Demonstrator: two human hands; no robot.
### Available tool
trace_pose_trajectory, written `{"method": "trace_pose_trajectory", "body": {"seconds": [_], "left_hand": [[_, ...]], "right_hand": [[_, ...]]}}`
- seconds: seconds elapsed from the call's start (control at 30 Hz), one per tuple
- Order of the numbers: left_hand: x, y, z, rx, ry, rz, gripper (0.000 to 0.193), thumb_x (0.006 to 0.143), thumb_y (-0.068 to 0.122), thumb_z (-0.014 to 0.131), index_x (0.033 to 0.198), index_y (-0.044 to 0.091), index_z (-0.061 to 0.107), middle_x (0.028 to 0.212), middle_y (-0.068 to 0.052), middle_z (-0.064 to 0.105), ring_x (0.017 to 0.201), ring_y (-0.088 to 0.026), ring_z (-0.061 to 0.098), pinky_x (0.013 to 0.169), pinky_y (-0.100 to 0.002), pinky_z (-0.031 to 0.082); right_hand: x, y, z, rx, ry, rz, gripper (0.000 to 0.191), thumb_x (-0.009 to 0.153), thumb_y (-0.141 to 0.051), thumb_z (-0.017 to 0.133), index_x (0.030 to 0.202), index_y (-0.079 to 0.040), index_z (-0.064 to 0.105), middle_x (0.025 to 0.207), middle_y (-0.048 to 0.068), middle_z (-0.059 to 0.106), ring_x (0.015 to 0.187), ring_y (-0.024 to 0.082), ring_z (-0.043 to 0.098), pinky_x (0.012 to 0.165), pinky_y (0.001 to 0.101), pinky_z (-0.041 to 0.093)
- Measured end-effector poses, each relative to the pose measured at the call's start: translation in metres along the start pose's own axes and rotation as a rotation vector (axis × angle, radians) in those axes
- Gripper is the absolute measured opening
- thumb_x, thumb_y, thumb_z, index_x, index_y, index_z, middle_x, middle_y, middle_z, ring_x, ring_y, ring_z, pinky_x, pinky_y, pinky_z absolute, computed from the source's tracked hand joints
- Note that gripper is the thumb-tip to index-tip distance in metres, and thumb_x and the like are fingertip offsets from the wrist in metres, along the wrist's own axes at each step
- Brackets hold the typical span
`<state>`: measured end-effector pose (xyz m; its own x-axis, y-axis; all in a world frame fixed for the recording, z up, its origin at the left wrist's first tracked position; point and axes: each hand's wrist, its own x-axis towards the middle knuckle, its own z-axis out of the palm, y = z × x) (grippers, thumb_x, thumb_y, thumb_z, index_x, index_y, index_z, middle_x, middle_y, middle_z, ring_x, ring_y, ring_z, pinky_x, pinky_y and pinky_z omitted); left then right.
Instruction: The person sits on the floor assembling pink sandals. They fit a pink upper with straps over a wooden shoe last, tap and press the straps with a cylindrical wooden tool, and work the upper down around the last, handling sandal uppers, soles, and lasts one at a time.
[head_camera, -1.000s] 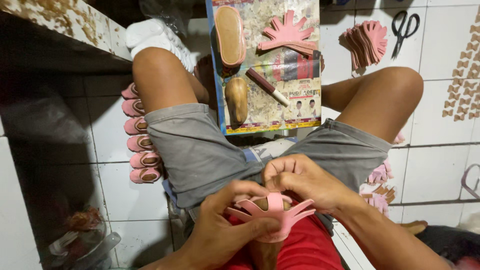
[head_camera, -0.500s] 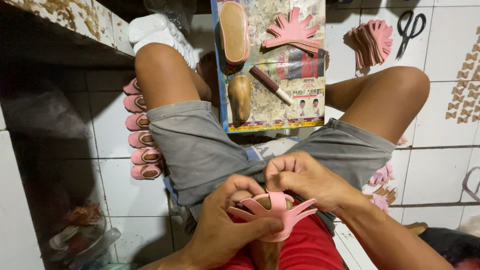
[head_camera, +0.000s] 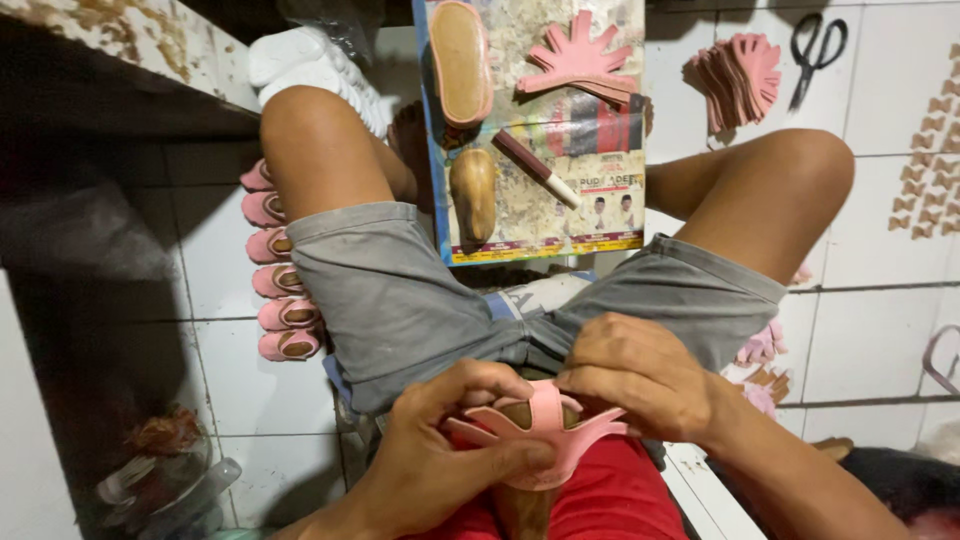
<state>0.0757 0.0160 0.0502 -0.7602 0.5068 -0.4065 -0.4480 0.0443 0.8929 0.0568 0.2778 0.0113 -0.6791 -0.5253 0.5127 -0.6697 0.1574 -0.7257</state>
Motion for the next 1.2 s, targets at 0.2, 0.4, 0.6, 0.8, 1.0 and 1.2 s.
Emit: {"method": "trace_pose_trajectory", "body": {"seconds": [0.2,0.4,0.6,0.8,1.0,1.2], "left_hand": [[0.000,0.005,0.001,-0.147,-0.034,-0.044,0.035,0.081,0.012,0.087,0.110,0.006,0.069,0.097,-0.001,0.078,0.090,-0.007,0.071,0.080,-0.025,0.059],[-0.002,-0.005,0.000,-0.098,-0.010,-0.025,0.035,0.080,0.010,0.090,0.109,0.003,0.072,0.096,-0.004,0.076,0.089,-0.008,0.069,0.080,-0.026,0.058],[-0.013,-0.013,0.004,-0.189,-0.002,0.043,0.036,0.079,0.008,0.092,0.110,0.002,0.075,0.095,-0.006,0.073,0.085,-0.011,0.070,0.076,-0.029,0.057],[-0.016,-0.001,-0.008,0.043,-0.137,0.199,0.035,0.083,0.014,0.092,0.112,0.006,0.073,0.101,-0.006,0.072,0.097,-0.016,0.070,0.087,-0.031,0.055],[-0.009,0.013,-0.016,0.050,-0.256,-0.119,0.030,0.080,0.017,0.090,0.100,0.006,0.070,0.102,-0.005,0.065,0.095,-0.013,0.063,0.081,-0.030,0.050],[-0.006,0.003,-0.006,-0.186,-0.074,-0.266,0.047,0.078,0.018,0.089,0.114,0.006,0.061,0.099,-0.003,0.069,0.093,-0.008,0.066,0.082,-0.027,0.055]], "right_hand": [[0.006,0.000,0.006,0.130,0.011,0.002,0.026,0.089,-0.009,0.077,0.110,0.004,0.066,0.104,0.014,0.065,0.089,0.030,0.072,0.079,0.0427,0.060],[0.001,-0.002,0.012,0.276,0.050,0.105,0.021,0.090,-0.007,0.076,0.104,0.006,0.070,0.100,0.015,0.069,0.087,0.030,0.074,0.077,0.0419,0.060],[-0.013,-0.014,0.019,0.552,0.119,0.207,0.022,0.089,-0.005,0.069,0.106,0.009,0.072,0.102,0.021,0.071,0.091,0.032,0.073,0.081,0.0450,0.061],[-0.027,-0.039,0.037,0.622,0.193,0.313,0.020,0.089,-0.009,0.073,0.103,0.005,0.074,0.094,0.015,0.067,0.083,0.027,0.068,0.077,0.0413,0.059],[-0.034,-0.029,0.036,0.729,-0.008,0.478,0.024,0.083,-0.016,0.073,0.099,0.000,0.066,0.089,0.008,0.059,0.078,0.022,0.055,0.068,0.0328,0.047],[-0.037,-0.015,0.036,1.316,0.036,0.803,0.046,0.086,-0.027,0.080,0.114,0.007,0.065,0.109,0.014,0.059,0.100,0.025,0.055,0.092,0.0358,0.044]]}}
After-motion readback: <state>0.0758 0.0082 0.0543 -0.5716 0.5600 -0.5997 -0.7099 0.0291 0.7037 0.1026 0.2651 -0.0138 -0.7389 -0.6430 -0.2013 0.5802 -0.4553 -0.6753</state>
